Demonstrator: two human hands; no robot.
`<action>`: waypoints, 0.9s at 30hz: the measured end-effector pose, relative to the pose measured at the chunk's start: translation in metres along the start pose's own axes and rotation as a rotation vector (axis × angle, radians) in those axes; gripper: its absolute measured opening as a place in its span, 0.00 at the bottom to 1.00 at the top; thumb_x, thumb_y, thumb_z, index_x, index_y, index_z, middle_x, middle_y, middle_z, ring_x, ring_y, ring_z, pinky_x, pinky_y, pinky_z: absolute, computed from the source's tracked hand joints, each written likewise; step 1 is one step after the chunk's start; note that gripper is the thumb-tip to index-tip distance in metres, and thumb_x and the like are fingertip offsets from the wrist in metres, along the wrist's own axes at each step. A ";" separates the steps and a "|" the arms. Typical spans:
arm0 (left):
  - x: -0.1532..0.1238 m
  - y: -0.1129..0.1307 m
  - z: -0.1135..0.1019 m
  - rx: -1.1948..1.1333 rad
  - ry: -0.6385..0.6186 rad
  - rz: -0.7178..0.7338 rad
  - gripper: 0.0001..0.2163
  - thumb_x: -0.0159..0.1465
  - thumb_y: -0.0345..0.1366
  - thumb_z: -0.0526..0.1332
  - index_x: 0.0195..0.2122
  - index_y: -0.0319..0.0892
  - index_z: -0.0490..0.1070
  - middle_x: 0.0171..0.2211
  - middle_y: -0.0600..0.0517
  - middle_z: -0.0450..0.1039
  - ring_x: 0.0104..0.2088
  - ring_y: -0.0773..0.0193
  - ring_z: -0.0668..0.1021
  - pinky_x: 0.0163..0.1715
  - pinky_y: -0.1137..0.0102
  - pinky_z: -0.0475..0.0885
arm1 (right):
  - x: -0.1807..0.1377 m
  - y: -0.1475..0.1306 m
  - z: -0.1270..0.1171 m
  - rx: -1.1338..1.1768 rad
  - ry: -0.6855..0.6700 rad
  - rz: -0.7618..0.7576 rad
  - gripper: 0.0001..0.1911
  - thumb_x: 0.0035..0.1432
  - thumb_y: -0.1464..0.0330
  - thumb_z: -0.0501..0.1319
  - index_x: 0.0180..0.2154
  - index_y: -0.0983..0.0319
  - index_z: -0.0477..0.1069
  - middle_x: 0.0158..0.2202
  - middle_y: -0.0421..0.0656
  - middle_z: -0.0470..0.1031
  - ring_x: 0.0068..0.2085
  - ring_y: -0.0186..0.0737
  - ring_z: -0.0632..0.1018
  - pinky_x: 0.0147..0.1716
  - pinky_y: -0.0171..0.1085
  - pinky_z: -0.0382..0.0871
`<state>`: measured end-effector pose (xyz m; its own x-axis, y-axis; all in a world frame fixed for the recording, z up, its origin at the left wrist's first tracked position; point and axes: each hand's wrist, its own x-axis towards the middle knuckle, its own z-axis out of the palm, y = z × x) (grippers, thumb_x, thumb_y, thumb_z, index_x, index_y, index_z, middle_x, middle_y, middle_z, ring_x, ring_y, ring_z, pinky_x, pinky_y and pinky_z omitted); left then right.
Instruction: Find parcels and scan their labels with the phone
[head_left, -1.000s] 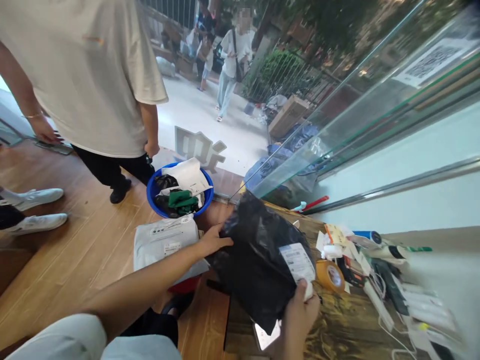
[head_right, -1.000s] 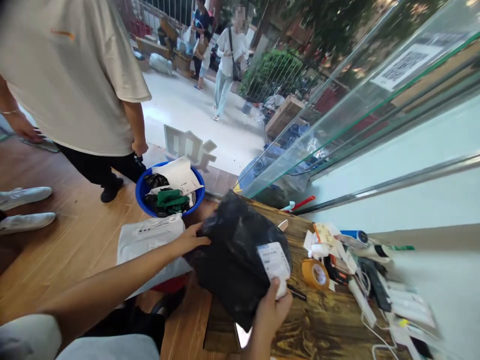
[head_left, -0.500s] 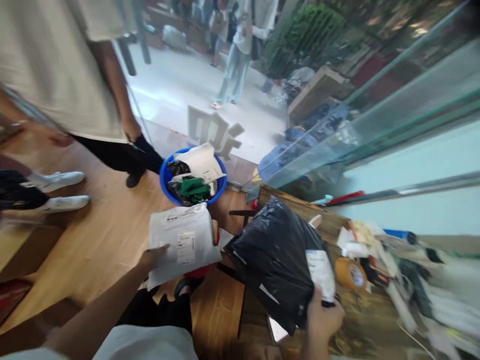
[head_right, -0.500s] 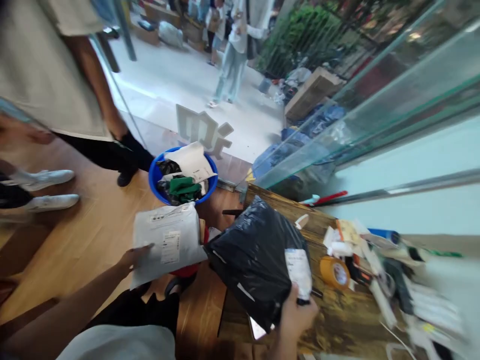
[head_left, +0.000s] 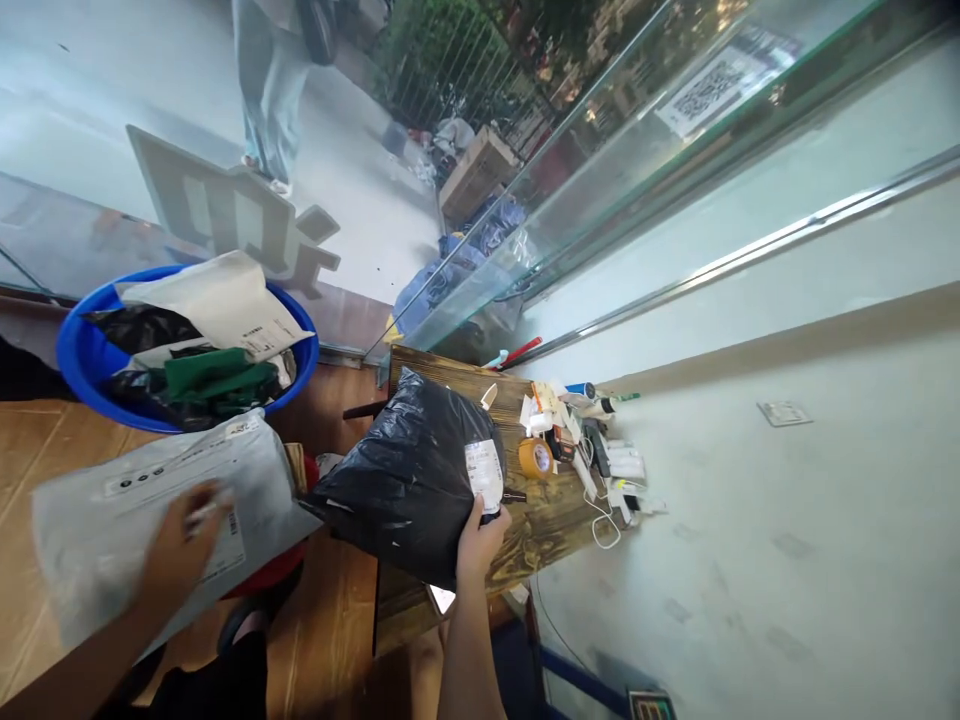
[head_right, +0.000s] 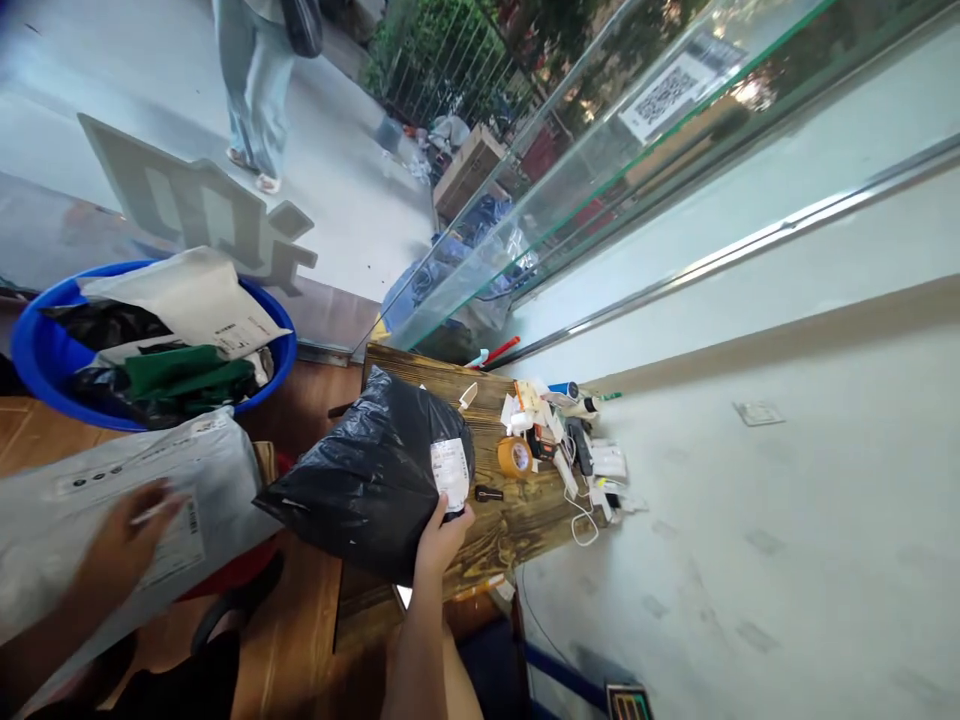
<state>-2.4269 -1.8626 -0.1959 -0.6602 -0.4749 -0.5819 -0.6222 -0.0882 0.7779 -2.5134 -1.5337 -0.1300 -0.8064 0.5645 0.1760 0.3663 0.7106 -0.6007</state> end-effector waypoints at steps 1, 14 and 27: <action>-0.004 0.014 0.010 -0.072 -0.103 -0.004 0.25 0.53 0.56 0.58 0.50 0.53 0.63 0.55 0.52 0.69 0.58 0.52 0.67 0.53 0.62 0.67 | 0.000 0.000 0.000 0.008 -0.004 0.004 0.40 0.53 0.40 0.46 0.48 0.69 0.61 0.47 0.67 0.71 0.48 0.60 0.74 0.45 0.48 0.67; -0.002 0.113 0.141 -0.350 -0.442 -0.160 0.15 0.47 0.26 0.63 0.38 0.37 0.70 0.25 0.52 0.76 0.28 0.59 0.77 0.31 0.67 0.73 | 0.026 0.038 0.024 0.136 -0.153 0.151 0.34 0.45 0.38 0.47 0.32 0.62 0.66 0.36 0.61 0.78 0.42 0.59 0.78 0.40 0.48 0.70; -0.016 0.154 0.194 -0.310 -0.246 0.046 0.15 0.59 0.26 0.59 0.48 0.41 0.67 0.48 0.42 0.75 0.49 0.57 0.76 0.49 0.66 0.70 | 0.030 0.032 -0.019 0.033 0.126 0.295 0.42 0.48 0.46 0.49 0.49 0.75 0.69 0.47 0.68 0.74 0.51 0.65 0.74 0.46 0.50 0.68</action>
<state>-2.5940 -1.6988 -0.1131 -0.7891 -0.2640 -0.5546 -0.4575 -0.3499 0.8175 -2.5168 -1.4858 -0.1288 -0.6029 0.7933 0.0848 0.5590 0.4959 -0.6645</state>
